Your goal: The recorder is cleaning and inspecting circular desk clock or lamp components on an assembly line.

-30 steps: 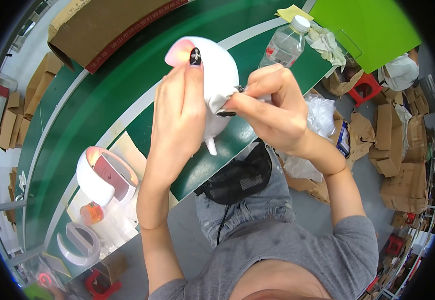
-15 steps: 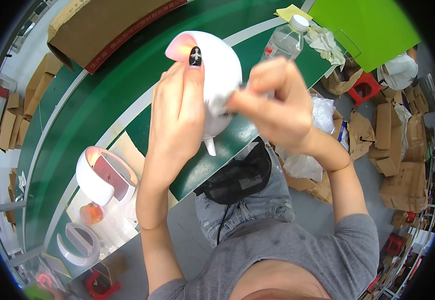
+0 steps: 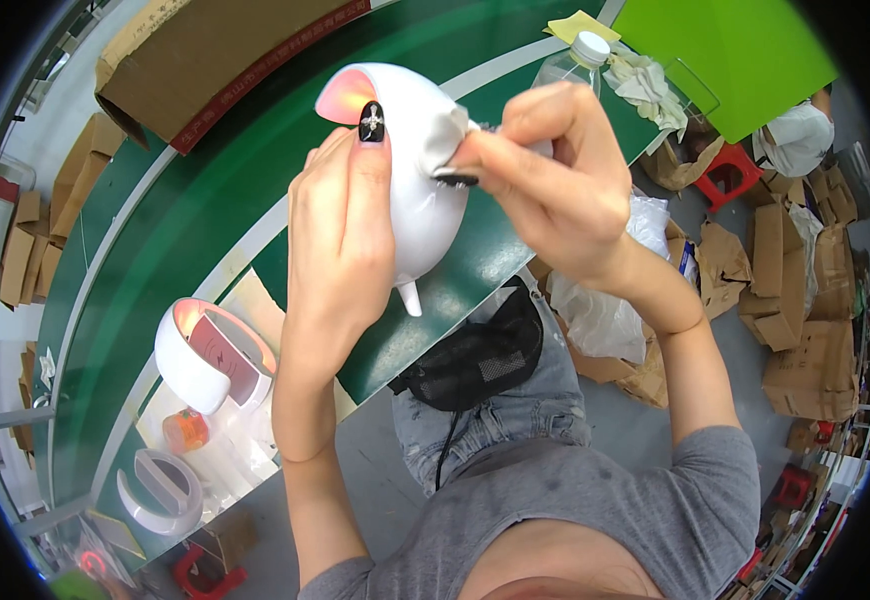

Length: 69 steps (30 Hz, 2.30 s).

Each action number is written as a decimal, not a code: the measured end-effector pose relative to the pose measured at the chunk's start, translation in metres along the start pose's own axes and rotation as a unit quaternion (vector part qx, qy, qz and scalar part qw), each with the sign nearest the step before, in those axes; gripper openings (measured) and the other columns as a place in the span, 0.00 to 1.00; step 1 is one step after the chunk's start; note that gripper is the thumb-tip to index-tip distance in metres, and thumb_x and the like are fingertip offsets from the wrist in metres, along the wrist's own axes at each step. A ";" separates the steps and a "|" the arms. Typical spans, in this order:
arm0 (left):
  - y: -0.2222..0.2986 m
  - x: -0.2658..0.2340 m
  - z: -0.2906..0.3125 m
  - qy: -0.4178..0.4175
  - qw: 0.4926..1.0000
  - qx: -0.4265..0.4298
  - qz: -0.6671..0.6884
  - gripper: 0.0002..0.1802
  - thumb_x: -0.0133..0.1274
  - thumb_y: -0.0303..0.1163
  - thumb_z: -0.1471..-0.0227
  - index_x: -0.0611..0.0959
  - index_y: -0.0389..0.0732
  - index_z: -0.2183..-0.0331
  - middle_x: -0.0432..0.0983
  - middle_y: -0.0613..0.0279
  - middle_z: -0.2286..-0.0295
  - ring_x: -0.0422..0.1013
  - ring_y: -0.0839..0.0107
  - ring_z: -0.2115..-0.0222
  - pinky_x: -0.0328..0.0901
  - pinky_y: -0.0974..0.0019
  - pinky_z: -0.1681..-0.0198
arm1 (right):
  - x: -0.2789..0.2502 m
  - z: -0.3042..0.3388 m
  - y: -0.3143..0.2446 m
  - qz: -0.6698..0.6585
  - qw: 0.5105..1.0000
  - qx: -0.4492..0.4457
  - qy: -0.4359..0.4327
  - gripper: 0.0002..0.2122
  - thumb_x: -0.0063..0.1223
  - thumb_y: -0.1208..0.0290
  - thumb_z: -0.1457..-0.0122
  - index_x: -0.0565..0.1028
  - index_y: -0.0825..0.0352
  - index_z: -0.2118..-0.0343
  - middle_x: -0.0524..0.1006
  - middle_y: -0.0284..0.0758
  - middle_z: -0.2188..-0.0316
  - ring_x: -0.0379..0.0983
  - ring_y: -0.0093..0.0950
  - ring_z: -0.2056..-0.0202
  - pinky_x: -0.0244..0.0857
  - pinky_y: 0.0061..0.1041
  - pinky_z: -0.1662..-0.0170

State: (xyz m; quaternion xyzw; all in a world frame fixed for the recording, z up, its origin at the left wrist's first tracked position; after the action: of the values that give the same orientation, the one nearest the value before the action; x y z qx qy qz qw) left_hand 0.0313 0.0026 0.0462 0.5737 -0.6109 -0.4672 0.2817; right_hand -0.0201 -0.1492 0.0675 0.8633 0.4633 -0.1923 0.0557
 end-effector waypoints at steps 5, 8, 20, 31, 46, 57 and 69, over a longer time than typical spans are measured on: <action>-0.001 0.002 0.004 -0.025 0.999 -0.029 0.002 0.15 0.39 0.32 0.39 0.72 0.30 0.72 0.68 0.50 0.75 0.61 0.57 0.72 0.57 0.60 0.64 | -0.003 -0.002 0.008 0.007 0.999 0.028 0.039 0.16 0.62 0.87 0.64 0.81 0.70 0.67 0.68 0.34 0.74 0.67 0.26 0.74 0.61 0.20 0.75; -0.003 0.005 0.002 -0.022 1.000 -0.012 0.003 0.15 0.39 0.32 0.39 0.71 0.30 0.72 0.68 0.50 0.75 0.61 0.57 0.72 0.57 0.59 0.64 | 0.001 0.003 -0.008 -0.007 1.000 -0.012 0.009 0.16 0.62 0.86 0.64 0.81 0.70 0.67 0.69 0.34 0.74 0.67 0.26 0.74 0.61 0.20 0.75; 0.001 0.003 0.003 -0.023 0.998 0.012 -0.048 0.13 0.39 0.29 0.41 0.73 0.30 0.71 0.68 0.50 0.75 0.61 0.56 0.72 0.57 0.59 0.64 | -0.004 0.003 0.000 0.002 1.000 0.010 0.018 0.17 0.62 0.88 0.64 0.81 0.69 0.66 0.68 0.32 0.74 0.65 0.25 0.75 0.59 0.20 0.76; 0.007 0.004 0.004 -0.025 0.996 0.066 -0.049 0.12 0.39 0.28 0.42 0.73 0.31 0.72 0.68 0.50 0.75 0.61 0.56 0.73 0.56 0.59 0.64 | -0.004 0.006 -0.007 -0.022 1.000 -0.012 0.010 0.17 0.62 0.88 0.65 0.81 0.72 0.67 0.68 0.32 0.74 0.65 0.27 0.74 0.60 0.21 0.75; -0.020 -0.019 -0.024 -0.036 0.837 -0.085 0.540 0.27 0.38 0.49 0.38 0.80 0.34 0.66 0.79 0.53 0.71 0.76 0.61 0.68 0.71 0.64 0.61 | -0.003 -0.010 0.009 -0.143 0.978 0.121 0.092 0.14 0.62 0.86 0.54 0.82 0.66 0.63 0.73 0.34 0.67 0.74 0.27 0.65 0.69 0.22 0.66; -0.011 -0.024 -0.017 -0.004 0.878 -0.064 0.475 0.25 0.36 0.49 0.38 0.73 0.38 0.73 0.71 0.57 0.71 0.68 0.57 0.59 0.64 0.51 0.49 | 0.007 -0.006 -0.011 -0.072 0.997 -0.007 0.033 0.15 0.62 0.82 0.65 0.82 0.69 0.68 0.73 0.33 0.68 0.69 0.29 0.67 0.65 0.23 0.68; -0.027 -0.054 -0.011 0.273 0.892 -0.003 0.359 0.22 0.37 0.39 0.37 0.74 0.34 0.51 0.75 0.51 0.55 0.73 0.62 0.54 0.69 0.61 0.48 | -0.015 0.008 0.005 0.010 0.987 0.136 0.081 0.14 0.63 0.86 0.58 0.83 0.66 0.66 0.71 0.34 0.71 0.71 0.24 0.74 0.66 0.20 0.73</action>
State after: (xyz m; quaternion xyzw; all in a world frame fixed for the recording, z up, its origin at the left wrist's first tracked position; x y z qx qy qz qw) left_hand 0.0628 0.0541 0.0370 0.4195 -0.6730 -0.1604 0.5877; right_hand -0.0259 -0.1658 0.0651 0.8802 0.4269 -0.1828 -0.0978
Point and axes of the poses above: each hand's wrist, its own z-axis away from the middle knuckle, its own x-axis out of the palm, y = z × x, the point moved 5 cm from there along -z, towards the middle knuckle
